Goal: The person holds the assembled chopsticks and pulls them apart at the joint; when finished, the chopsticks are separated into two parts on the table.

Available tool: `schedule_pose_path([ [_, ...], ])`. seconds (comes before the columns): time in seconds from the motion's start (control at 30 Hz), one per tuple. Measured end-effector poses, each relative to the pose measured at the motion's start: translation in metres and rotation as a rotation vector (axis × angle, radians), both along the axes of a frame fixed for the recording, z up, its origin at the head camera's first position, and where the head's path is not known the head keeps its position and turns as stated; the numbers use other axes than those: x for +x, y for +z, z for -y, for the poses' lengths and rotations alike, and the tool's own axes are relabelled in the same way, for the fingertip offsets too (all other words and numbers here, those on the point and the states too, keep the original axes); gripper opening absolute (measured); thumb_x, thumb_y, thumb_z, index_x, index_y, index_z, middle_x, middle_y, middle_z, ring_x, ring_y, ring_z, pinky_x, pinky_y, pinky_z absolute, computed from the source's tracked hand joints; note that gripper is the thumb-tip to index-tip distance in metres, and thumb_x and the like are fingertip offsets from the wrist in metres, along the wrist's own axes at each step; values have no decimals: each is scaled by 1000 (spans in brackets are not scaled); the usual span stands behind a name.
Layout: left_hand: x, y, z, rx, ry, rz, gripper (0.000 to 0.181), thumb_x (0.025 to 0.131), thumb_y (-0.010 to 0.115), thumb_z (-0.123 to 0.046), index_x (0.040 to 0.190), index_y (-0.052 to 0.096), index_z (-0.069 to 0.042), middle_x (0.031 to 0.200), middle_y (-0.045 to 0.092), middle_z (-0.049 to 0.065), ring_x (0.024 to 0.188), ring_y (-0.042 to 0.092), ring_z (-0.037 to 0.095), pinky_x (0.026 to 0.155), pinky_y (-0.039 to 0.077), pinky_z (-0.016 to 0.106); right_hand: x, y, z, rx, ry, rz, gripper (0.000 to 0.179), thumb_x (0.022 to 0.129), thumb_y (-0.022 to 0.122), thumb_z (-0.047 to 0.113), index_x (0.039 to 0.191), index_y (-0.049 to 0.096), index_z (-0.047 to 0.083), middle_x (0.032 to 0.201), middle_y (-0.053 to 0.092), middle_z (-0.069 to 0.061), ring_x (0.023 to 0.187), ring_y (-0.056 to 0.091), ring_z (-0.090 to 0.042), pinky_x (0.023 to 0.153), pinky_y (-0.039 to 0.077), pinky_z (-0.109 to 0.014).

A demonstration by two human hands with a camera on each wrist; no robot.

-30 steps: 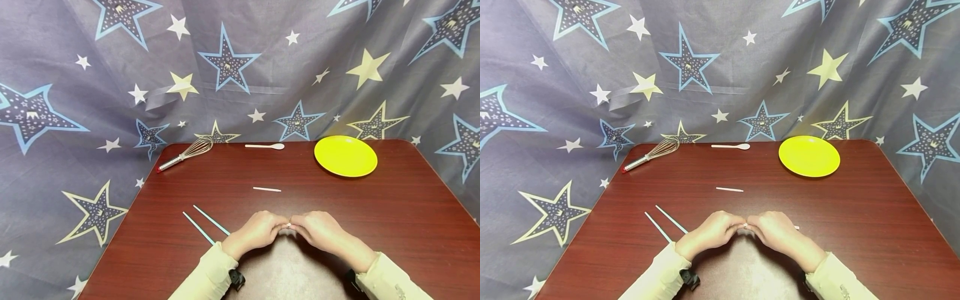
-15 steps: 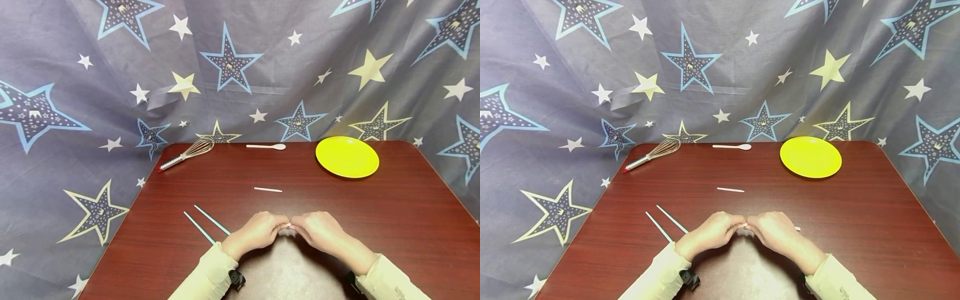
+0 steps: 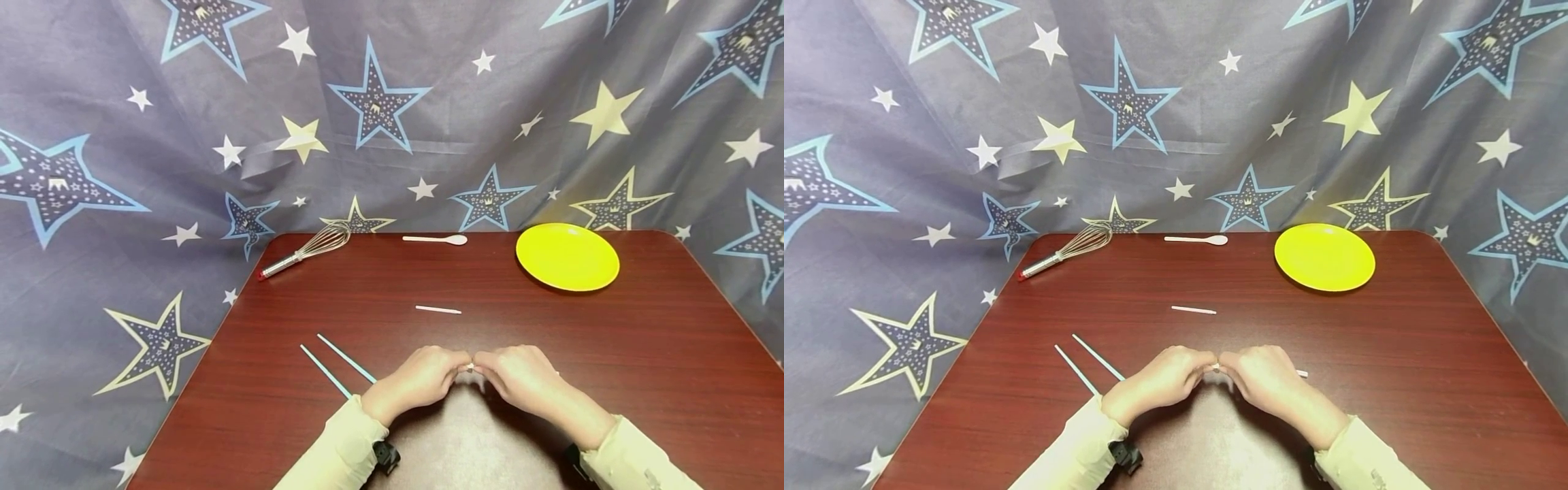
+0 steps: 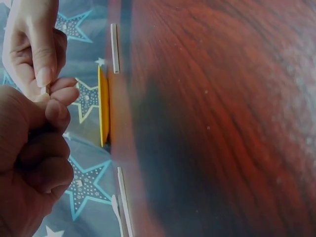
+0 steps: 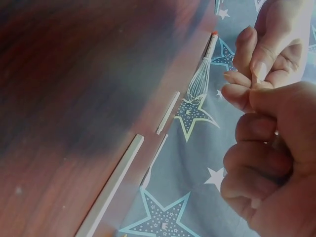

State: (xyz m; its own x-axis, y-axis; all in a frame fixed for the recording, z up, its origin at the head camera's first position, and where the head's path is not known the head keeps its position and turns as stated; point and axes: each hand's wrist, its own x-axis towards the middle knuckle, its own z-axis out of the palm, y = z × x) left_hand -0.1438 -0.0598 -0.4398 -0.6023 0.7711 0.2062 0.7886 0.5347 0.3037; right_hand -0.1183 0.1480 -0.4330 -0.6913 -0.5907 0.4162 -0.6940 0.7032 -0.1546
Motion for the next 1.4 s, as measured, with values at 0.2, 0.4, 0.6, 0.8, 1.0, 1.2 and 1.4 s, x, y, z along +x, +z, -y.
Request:
schedule_pose_path([
  [0.2,-1,-1,4,33,-3,41,13,99,55,-19,101,67,-18,75,62,-8,67,54,3,64,48,26,-1,0,-3,-1,-17,-15,30,85,72,23,70,46,23,56,39,15,46,41,-8,40,31,-30],
  [0.4,-4,-2,7,28,4,29,17,100,54,-18,109,68,-20,81,67,-7,69,59,5,65,49,27,-3,4,-7,25,-68,41,29,86,72,21,71,47,22,57,35,15,48,40,-9,42,33,-30],
  [0.6,-9,-1,14,-36,58,6,9,99,56,-18,101,64,-17,81,65,-7,70,62,10,61,49,30,-5,7,-15,-2,-74,101,28,91,67,15,72,46,19,59,34,16,49,36,-7,46,35,-29],
  [0.8,-15,6,21,-76,67,2,16,97,53,-5,108,63,-11,80,61,-5,72,59,9,66,48,27,-7,8,-27,-20,-58,119,10,89,63,3,88,57,11,67,49,13,56,49,-7,51,44,-31],
  [1.0,-20,12,28,-72,44,48,33,91,49,12,117,60,-5,77,54,-4,71,50,7,73,45,24,-8,8,-37,-11,-50,131,15,89,61,-2,102,59,4,80,62,1,67,59,-14,62,51,-34],
  [1.2,-25,12,35,-43,92,63,36,87,53,14,115,59,-8,82,65,-2,78,63,12,77,50,26,-8,8,-44,-8,-64,124,20,88,64,0,106,58,4,88,67,-4,74,65,-19,67,53,-38],
  [1.4,-29,12,40,-27,145,71,18,92,56,6,103,55,-8,85,69,-4,78,66,14,68,51,27,-7,6,-51,-15,-96,152,23,87,66,1,106,54,8,74,60,4,61,57,-12,57,49,-33],
])
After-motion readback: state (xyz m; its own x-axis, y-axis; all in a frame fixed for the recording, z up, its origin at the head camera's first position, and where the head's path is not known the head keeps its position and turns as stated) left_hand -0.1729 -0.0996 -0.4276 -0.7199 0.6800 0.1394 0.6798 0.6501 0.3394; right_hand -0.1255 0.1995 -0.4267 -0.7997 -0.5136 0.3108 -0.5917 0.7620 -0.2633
